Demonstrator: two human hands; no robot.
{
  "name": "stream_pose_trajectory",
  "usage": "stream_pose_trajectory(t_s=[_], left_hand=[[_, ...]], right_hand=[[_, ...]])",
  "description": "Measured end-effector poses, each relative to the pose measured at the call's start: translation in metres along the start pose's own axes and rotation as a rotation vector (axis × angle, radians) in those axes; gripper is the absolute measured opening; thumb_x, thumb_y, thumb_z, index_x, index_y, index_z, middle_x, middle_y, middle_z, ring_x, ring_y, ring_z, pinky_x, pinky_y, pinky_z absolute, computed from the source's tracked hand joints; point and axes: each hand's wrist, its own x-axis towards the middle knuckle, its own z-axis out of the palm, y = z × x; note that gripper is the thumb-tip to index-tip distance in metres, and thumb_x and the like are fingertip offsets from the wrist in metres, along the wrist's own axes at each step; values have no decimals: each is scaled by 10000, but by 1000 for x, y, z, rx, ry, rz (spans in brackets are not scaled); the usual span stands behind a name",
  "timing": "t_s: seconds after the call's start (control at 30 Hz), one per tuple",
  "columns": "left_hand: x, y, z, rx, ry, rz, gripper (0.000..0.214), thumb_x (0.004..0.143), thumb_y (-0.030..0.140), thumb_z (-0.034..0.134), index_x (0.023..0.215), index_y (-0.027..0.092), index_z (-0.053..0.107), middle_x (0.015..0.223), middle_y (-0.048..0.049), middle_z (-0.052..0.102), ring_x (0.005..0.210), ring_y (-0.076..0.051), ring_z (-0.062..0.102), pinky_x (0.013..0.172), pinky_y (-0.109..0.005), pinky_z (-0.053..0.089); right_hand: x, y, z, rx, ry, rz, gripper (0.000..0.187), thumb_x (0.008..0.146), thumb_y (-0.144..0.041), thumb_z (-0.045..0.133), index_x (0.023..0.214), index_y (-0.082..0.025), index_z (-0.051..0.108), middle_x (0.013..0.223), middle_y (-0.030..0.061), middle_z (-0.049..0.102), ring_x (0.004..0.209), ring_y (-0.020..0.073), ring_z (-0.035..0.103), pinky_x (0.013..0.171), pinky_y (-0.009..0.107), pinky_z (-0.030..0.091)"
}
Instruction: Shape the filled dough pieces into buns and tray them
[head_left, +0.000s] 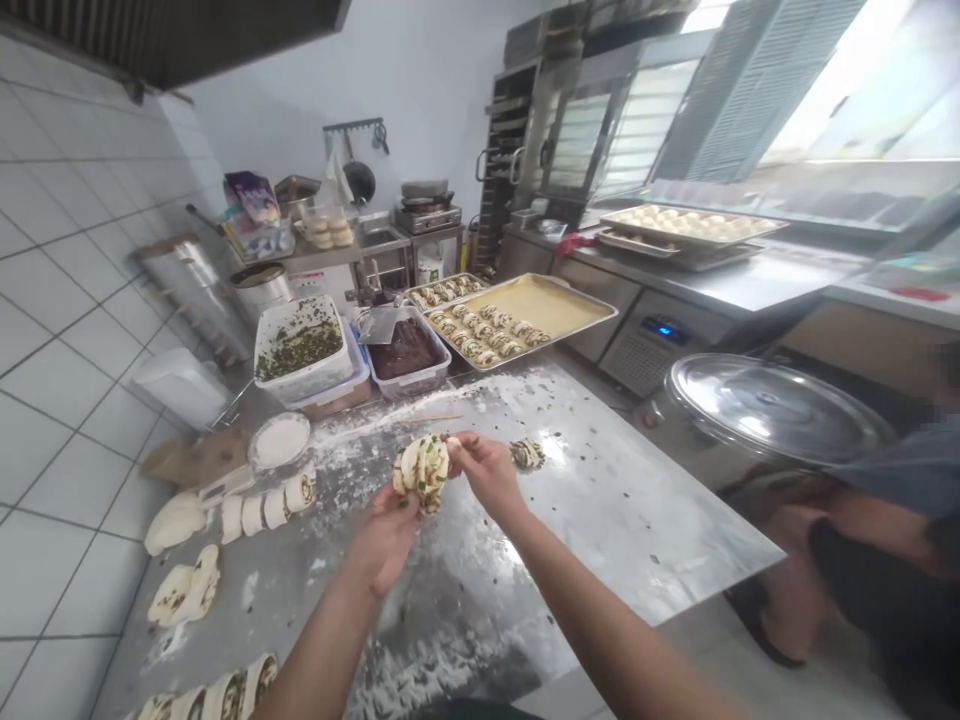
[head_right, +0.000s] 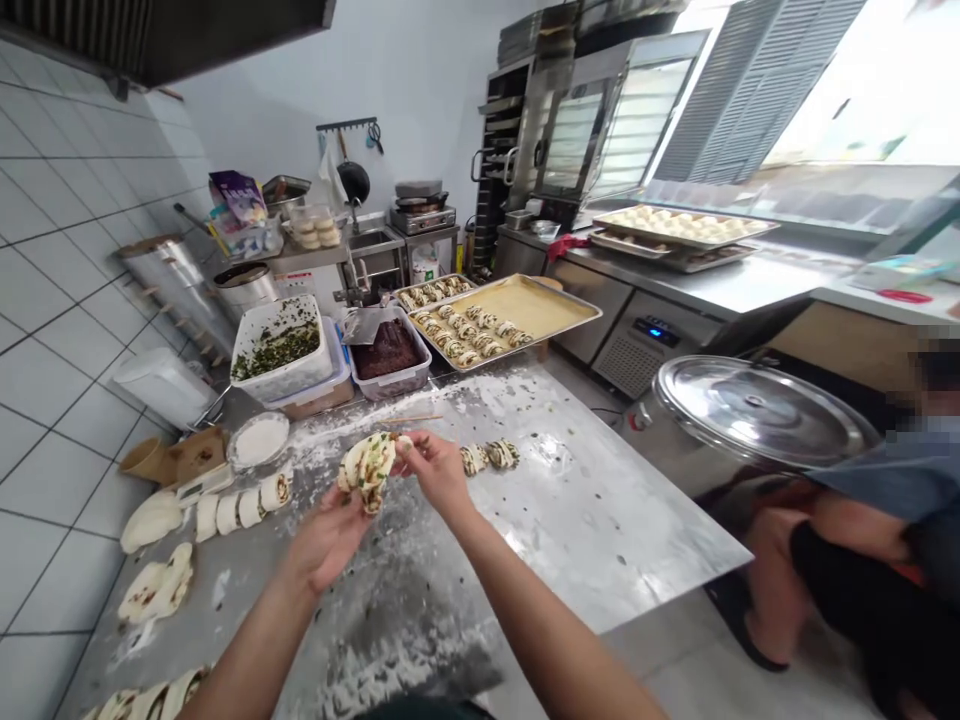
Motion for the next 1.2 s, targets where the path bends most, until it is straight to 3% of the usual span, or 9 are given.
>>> stream_pose_trajectory(t_s=[0.2, 0.33, 0.43, 0.5, 0.63, 0.77, 0.9, 1.07, 1.2], left_hand=[[27, -36, 22, 8, 217, 185, 365, 676, 391, 691, 956, 182, 585, 923, -33, 623, 893, -164, 580, 760, -237, 451], [34, -51, 22, 283, 327, 308, 371, 731, 424, 621, 1019, 192, 593, 1023, -60, 601, 1007, -226, 549, 807, -280, 459], [37, -56, 15, 562, 233, 515, 225, 747, 347, 616, 919, 209, 659, 1245, -60, 505, 1197, -251, 423, 999, -301, 351], [40, -60, 6, 713, 22, 539, 188, 743, 306, 620, 897, 216, 681, 1314, -57, 459, 1239, -261, 376, 1066, -328, 270], [55, -86, -11, 834, -306, 378, 161, 748, 252, 605, 879, 216, 691, 1286, -74, 504, 1233, -256, 395, 1091, -368, 225], [90, -129, -18, 672, -162, 232, 56, 704, 220, 644, 723, 185, 606, 1182, -103, 553, 1109, -241, 512, 983, -373, 378], [144, -159, -12, 538, -119, 220, 481, 617, 75, 653, 1064, 186, 513, 1207, -110, 513, 1105, -208, 510, 964, -346, 393], [205, -177, -12, 789, -259, 287, 499, 568, -49, 527, 1013, 162, 604, 1176, -92, 557, 1160, -203, 456, 1072, -353, 249], [215, -189, -23, 904, -274, 292, 477, 587, -29, 505, 1010, 166, 605, 1224, -81, 535, 1180, -207, 443, 1070, -384, 257]], right_hand=[[-44, 29, 12, 100, 9, 236, 371, 723, -533, 611, 672, -166, 603, 447, -2, 578, 396, 115, 517, 445, 237, 423], [-58, 34, 7, 346, 1, 391, 361, 702, -497, 656, 679, -140, 615, 549, 23, 618, 472, 99, 545, 477, 207, 422], [-56, 35, -14, 476, -46, 511, 382, 697, -509, 654, 745, -130, 631, 683, 51, 646, 582, 121, 598, 496, 207, 443], [-54, 41, -31, 477, -51, 611, 400, 722, -531, 617, 772, -134, 630, 700, 47, 637, 599, 122, 603, 488, 206, 447], [-52, 77, -63, 365, 18, 775, 356, 726, -481, 636, 775, -129, 624, 656, 27, 613, 547, 96, 577, 450, 181, 413], [-40, 124, -87, 286, 109, 747, 318, 717, -445, 648, 805, -142, 614, 704, 31, 630, 553, 90, 576, 443, 170, 394], [-4, 160, -104, 6, 130, 620, 222, 764, -367, 587, 864, -168, 592, 734, 17, 635, 577, 92, 575, 484, 182, 421], [35, 187, -120, -417, 87, 671, 196, 793, -321, 505, 683, -166, 555, 570, 24, 589, 485, 128, 553, 491, 240, 428], [36, 191, -137, -679, 3, 708, 203, 673, -326, 653, 601, -173, 541, 465, 10, 533, 499, 159, 559, 511, 243, 384]])
